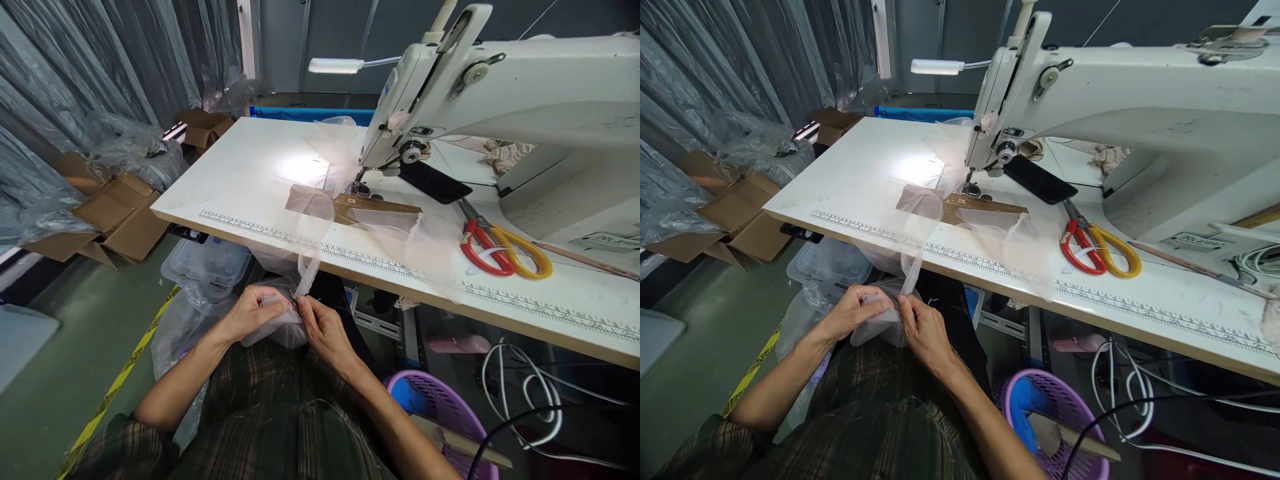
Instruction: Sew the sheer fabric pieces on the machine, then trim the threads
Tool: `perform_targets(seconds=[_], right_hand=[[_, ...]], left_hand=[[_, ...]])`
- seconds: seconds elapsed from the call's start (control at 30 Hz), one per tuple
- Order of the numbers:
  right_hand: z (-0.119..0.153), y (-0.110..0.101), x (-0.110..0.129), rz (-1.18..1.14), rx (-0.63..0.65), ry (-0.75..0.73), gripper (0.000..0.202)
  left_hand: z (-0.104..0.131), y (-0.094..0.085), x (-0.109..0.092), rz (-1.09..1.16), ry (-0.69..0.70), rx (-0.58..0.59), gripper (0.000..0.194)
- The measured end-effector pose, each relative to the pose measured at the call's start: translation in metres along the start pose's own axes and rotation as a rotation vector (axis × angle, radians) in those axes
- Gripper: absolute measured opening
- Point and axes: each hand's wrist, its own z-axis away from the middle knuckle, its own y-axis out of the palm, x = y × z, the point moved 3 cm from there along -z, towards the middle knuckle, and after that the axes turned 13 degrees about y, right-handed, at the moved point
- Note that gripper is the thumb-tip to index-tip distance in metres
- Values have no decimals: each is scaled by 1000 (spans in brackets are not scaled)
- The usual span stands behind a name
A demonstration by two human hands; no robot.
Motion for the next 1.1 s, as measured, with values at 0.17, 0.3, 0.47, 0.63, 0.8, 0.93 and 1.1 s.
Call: perform_targets(seconds=[0.17, 0.3, 0.47, 0.63, 0.8, 0.93, 1.1], right_hand=[[33, 0, -14, -193, 279, -54, 34], [46, 10, -41, -285, 418, 167, 38], [5, 11, -74, -328, 16, 248, 51], [-19, 11, -96, -287, -156, 271, 48], [-12, 1, -98, -228, -325, 256, 45], [-9, -15, -71, -219, -518, 168, 43], [-14, -20, -14, -61, -650, -163, 33]], left_hand=[[23, 7, 4, -33, -122, 179, 39], [27, 2, 18, 35, -207, 454, 43], [-21, -28, 41, -275, -52, 211, 40], [-39, -28, 59, -858, 277, -59, 28], [-16, 0, 80, -902, 489, 191, 40], [-8, 11, 91, -995, 539, 286, 57], [-7, 11, 90, -1016, 616, 214, 53]])
